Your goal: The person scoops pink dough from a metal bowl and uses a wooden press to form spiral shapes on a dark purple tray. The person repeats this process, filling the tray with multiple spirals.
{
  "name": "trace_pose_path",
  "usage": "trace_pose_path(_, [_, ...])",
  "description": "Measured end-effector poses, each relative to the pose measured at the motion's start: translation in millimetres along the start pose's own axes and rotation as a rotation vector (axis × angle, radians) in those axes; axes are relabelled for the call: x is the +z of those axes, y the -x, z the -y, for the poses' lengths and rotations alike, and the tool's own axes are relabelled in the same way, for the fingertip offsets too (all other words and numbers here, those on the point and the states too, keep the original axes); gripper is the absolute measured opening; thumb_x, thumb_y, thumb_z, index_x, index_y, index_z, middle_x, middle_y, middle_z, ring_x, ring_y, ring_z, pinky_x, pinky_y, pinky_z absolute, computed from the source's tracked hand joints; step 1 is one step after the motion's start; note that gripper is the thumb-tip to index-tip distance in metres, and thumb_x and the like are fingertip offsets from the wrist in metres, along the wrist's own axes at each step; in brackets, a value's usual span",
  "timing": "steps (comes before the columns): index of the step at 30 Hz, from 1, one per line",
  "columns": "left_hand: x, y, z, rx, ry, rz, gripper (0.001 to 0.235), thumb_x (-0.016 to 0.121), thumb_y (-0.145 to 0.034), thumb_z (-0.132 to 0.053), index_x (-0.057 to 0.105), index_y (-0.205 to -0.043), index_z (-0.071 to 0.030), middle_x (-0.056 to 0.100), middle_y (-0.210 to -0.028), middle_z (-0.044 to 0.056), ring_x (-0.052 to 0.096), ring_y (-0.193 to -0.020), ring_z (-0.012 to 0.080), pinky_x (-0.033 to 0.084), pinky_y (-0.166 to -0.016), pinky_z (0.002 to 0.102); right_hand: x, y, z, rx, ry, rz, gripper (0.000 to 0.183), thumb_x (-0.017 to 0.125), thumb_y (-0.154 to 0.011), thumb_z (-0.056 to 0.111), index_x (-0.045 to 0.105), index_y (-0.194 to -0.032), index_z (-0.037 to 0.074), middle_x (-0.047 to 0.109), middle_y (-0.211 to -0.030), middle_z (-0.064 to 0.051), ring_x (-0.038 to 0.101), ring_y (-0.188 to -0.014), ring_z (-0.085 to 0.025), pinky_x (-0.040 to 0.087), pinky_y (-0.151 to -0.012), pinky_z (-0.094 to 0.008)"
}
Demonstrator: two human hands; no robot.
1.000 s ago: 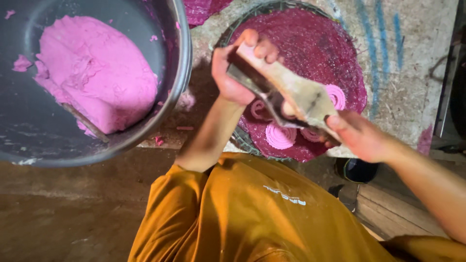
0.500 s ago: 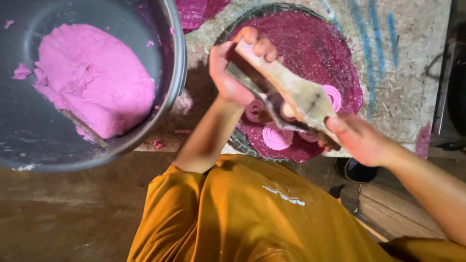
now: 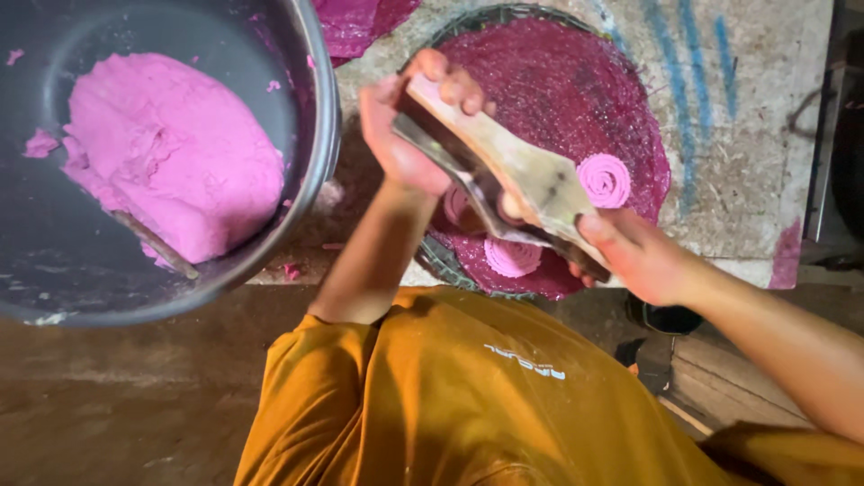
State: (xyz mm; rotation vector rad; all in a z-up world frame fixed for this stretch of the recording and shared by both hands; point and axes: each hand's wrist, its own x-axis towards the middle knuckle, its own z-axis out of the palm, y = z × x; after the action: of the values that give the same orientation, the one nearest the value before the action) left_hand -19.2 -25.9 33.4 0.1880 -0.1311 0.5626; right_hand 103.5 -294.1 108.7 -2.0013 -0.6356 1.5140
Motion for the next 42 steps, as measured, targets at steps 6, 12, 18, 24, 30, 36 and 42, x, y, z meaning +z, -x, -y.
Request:
trace_pose_path(6, [-2, -31, 32, -0.01, 0.111, 0.046, 0.035, 0.042, -0.094, -0.045, 0.051, -0.1, -0.012, 0.055, -0.087, 0.005, 0.056, -0.089, 0.0225, 0.049, -0.091, 0.045, -28, 3, 6, -0.044, 0.294, -0.191, 0.078, 0.035, -0.098, 0.069, 0.071, -0.095, 0.0, 0.073, -0.076, -0.008, 0.069, -0.069, -0.017, 0.055, -0.065, -0.034])
trace_pose_path(12, [-8, -40, -8, 0.033, -0.055, 0.118, 0.036, 0.042, -0.096, -0.045, 0.053, -0.099, -0.011, 0.054, -0.083, 0.004, 0.056, -0.086, 0.0225, 0.05, -0.083, 0.043, 2, -23, 12, -0.231, 0.148, -0.139, 0.071, 0.034, -0.097, 0.067, 0.065, -0.1, 0.004, 0.065, -0.075, -0.005, 0.064, -0.067, -0.015, 0.054, -0.061, -0.032])
trace_pose_path(18, [0, 3, -11, 0.053, -0.061, -0.047, 0.035, 0.04, -0.097, -0.045, 0.052, -0.097, -0.011, 0.053, -0.082, 0.004, 0.054, -0.082, 0.0219, 0.047, -0.078, 0.039, 19, -2, 14, -0.014, 0.075, -0.041, 0.069, 0.035, -0.097, 0.064, 0.065, -0.088, 0.002, 0.067, -0.07, -0.008, 0.064, -0.06, -0.018, 0.053, -0.056, -0.035])
trace_pose_path(24, [12, -16, 42, 0.054, 0.058, -0.04, 0.033, 0.039, -0.096, -0.042, 0.05, -0.096, -0.011, 0.052, -0.082, 0.006, 0.05, -0.085, 0.0228, 0.045, -0.083, 0.039, -20, 24, 3, 0.001, 0.241, -0.193, 0.064, 0.036, -0.098, 0.059, 0.067, -0.089, 0.003, 0.069, -0.069, -0.007, 0.067, -0.061, -0.017, 0.056, -0.058, -0.035])
trace_pose_path(30, [22, -17, 23, -0.123, -0.222, 0.029, 0.043, 0.037, -0.095, -0.042, 0.059, -0.104, -0.007, 0.061, -0.101, 0.009, 0.06, -0.103, 0.0241, 0.05, -0.103, 0.04, -26, 30, -37, -0.184, 0.024, -0.173, 0.064, 0.044, -0.099, 0.063, 0.066, -0.099, 0.003, 0.066, -0.081, -0.006, 0.063, -0.071, -0.016, 0.054, -0.063, -0.034])
trace_pose_path(36, [-12, 23, 24, -0.749, -1.33, -0.011, 0.034, 0.057, -0.097, -0.011, 0.067, -0.129, -0.004, 0.07, -0.121, 0.015, 0.063, -0.091, 0.023, 0.054, -0.073, 0.03, -33, 41, -64, -0.294, -0.181, -0.127, 0.067, 0.051, -0.097, 0.064, 0.065, -0.107, -0.001, 0.065, -0.087, -0.008, 0.062, -0.077, -0.017, 0.053, -0.067, -0.034])
trace_pose_path(42, [-51, 30, 56, -0.447, -1.448, 0.141, 0.058, 0.074, -0.085, -0.009, 0.053, -0.139, 0.0, 0.079, -0.103, 0.008, 0.075, -0.095, 0.0124, 0.055, -0.084, 0.027, -39, 14, -81, -0.348, -0.192, -0.257, 0.071, 0.05, -0.097, 0.068, 0.063, -0.107, -0.001, 0.066, -0.084, -0.008, 0.064, -0.072, -0.017, 0.054, -0.066, -0.033])
